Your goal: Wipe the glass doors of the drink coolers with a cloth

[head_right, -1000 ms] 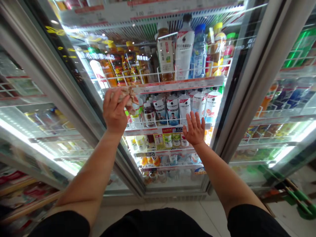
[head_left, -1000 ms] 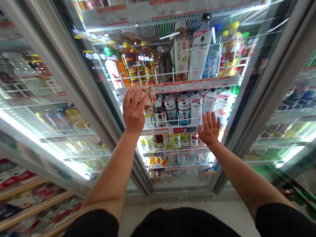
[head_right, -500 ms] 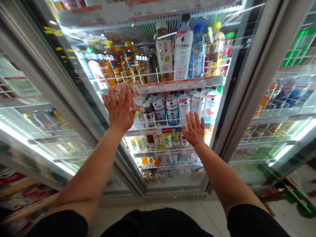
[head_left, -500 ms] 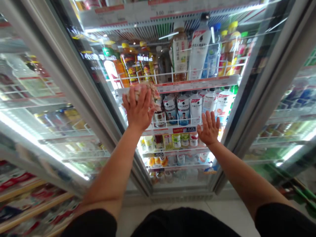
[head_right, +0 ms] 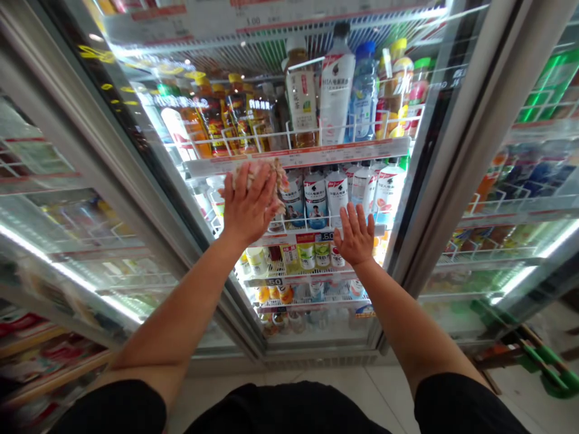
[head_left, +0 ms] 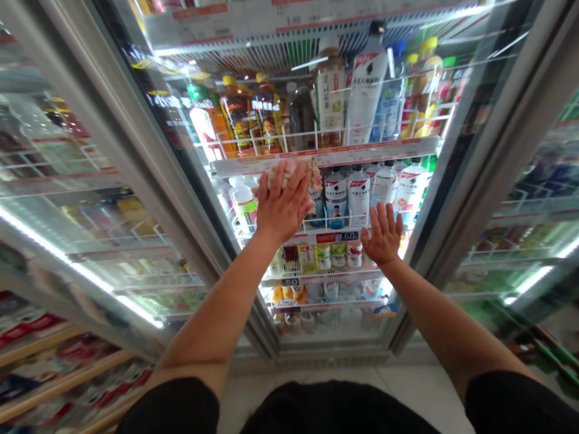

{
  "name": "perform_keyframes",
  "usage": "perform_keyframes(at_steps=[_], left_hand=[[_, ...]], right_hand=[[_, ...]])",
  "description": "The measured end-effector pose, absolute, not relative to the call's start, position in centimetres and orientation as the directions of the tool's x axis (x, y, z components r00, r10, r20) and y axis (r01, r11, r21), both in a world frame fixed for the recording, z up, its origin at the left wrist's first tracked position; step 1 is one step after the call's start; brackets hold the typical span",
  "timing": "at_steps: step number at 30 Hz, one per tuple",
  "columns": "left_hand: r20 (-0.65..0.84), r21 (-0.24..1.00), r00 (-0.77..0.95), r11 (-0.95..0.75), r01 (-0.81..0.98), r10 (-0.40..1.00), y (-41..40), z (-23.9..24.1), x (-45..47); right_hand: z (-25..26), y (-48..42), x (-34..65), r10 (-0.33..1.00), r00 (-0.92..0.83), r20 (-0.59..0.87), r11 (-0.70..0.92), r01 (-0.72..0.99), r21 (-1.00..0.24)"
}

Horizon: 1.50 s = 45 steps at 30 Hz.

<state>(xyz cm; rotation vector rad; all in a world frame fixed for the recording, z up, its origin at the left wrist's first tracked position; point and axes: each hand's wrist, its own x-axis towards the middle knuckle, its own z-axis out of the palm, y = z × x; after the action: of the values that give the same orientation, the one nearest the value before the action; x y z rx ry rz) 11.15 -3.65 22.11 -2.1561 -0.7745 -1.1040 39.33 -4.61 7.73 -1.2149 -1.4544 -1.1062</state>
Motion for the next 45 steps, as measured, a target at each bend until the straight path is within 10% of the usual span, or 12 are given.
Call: perform_keyframes(at_steps=[5, 13, 26, 37, 45], left_hand=[[0.909, -0.154, 0.355, -0.612, 0.776, 0.220, -3.4, 25.2, 11.7], [0.709, -0.494, 0.680, -0.557, 0.668, 0.187, -4.7, 15.8, 13.2], [0.759, -0.522, 0.644, -0.503, 0.689, 0.096, -5.0, 10.9, 13.1], [0.944, -0.160, 0.292, -0.564, 0.810, 0.152, -2.8, 28.6, 16.6], [0.724, -0.491, 0.683, -0.624, 0.608, 0.096, -3.8, 24.3, 22.0]], right_hand=[[7.8, -4.7, 39.3, 0.163, -0.097, 0.982, 0.136, 0.988, 0.074], [8.2, -5.1, 39.4, 0.165, -0.104, 0.981, 0.134, 0.988, 0.082], [13.8, -5.0, 42.4, 0.154, -0.084, 0.985, 0.063, 0.995, 0.075], [13.4, -5.0, 42.5, 0.131, -0.088, 0.987, 0.078, 0.994, 0.078], [13.5, -5.1, 42.5, 0.208, -0.049, 0.977, 0.065, 0.997, 0.036]])
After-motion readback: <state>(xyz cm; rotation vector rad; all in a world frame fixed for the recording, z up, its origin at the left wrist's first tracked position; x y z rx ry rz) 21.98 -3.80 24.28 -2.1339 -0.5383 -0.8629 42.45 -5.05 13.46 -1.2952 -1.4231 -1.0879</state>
